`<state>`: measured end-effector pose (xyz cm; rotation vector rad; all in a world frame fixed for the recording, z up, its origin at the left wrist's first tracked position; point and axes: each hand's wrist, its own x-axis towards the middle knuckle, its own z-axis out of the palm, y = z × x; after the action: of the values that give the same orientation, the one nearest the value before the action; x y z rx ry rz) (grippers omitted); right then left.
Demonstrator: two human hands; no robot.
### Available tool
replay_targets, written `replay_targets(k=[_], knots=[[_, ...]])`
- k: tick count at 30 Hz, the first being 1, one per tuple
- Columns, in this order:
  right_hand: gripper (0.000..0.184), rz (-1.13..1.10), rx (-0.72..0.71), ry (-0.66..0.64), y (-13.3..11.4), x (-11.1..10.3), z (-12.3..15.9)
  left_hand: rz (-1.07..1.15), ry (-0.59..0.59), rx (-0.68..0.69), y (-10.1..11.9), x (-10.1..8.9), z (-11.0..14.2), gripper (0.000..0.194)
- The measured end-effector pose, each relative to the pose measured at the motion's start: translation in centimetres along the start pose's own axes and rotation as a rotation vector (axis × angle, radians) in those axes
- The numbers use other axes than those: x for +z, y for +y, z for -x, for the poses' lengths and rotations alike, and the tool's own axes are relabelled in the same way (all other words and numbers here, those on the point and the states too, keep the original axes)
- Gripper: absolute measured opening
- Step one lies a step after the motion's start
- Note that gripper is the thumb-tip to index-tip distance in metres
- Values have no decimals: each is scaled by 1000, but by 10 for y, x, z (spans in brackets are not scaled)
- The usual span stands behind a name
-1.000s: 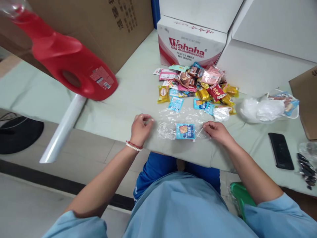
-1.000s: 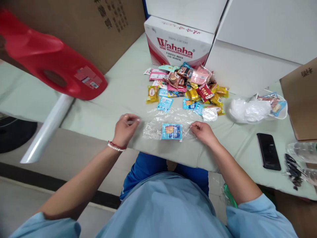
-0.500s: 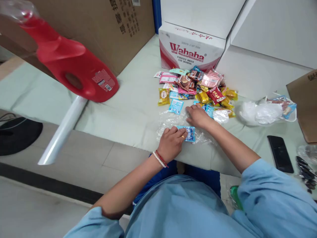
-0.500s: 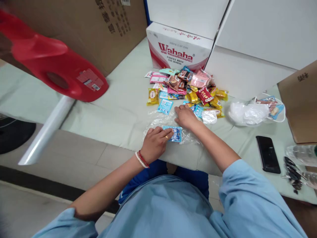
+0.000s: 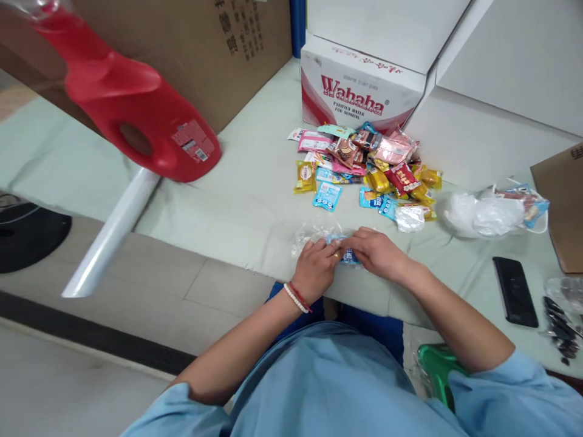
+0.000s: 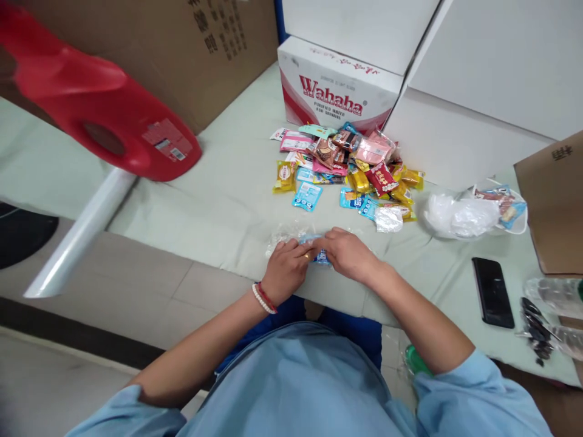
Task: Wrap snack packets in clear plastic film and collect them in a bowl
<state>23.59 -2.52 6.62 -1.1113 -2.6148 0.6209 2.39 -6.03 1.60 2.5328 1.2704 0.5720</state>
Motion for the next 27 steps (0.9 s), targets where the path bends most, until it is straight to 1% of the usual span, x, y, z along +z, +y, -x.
replay_targets(k=[1, 3, 4, 5, 6, 7, 9, 10, 11, 12, 13, 15, 16, 18, 19, 20, 22, 24, 26, 27], knots=[[38, -1, -6, 42, -3, 10, 7, 50, 37, -19, -4, 3, 3, 33], [39, -4, -10, 106, -7, 27, 18, 159, 150, -81, -14, 6, 10, 26], [39, 2, -10, 119, -9, 34, 21, 199, 214, -130, -19, 7, 12, 23], [39, 18, -7, 121, -10, 39, 24, 220, 273, -191, -23, 6, 14, 25], [40, 44, 0, 115, -12, 43, 25, 223, 319, -253, -28, 4, 14, 34], [42, 76, 9, 102, -13, 45, 26, 218, 345, -304, -31, 1, 12, 47], [44, 141, 15, 65, -17, 45, 25, 217, 333, -337, -38, -7, 5, 79], [45, 167, 4, 45, -19, 44, 24, 233, 293, -317, -40, -11, -1, 93], [45, 188, -9, 30, -20, 43, 22, 260, 232, -281, -43, -15, -8, 102], [45, 200, -22, 21, -21, 42, 21, 295, 157, -242, -45, -19, -14, 106], [45, 205, -34, 19, -22, 41, 20, 332, 78, -206, -47, -23, -21, 106], [44, 194, -31, 24, -22, 40, 19, 393, -39, -150, -51, -28, -31, 95], [44, 179, -15, 30, -22, 39, 19, 411, -60, -124, -53, -30, -33, 84], [46, 134, 32, 39, -21, 40, 19, 415, -33, -64, -57, -33, -30, 56], [47, 105, 65, 46, -20, 40, 20, 406, -2, -33, -59, -35, -25, 41], [49, 75, 98, 56, -19, 40, 20, 390, 26, -3, -62, -36, -18, 31], [50, 21, 141, 73, -18, 41, 22, 328, 47, 58, -68, -39, 1, 27], [50, -9, 129, 73, -15, 40, 23, 243, -4, 93, -75, -42, 21, 27], [52, -24, 66, 56, -13, 39, 24, 202, -75, 65, -81, -44, 40, 24], [53, -30, 29, 44, -12, 38, 24, 221, -80, 17, -83, -46, 46, 23]])
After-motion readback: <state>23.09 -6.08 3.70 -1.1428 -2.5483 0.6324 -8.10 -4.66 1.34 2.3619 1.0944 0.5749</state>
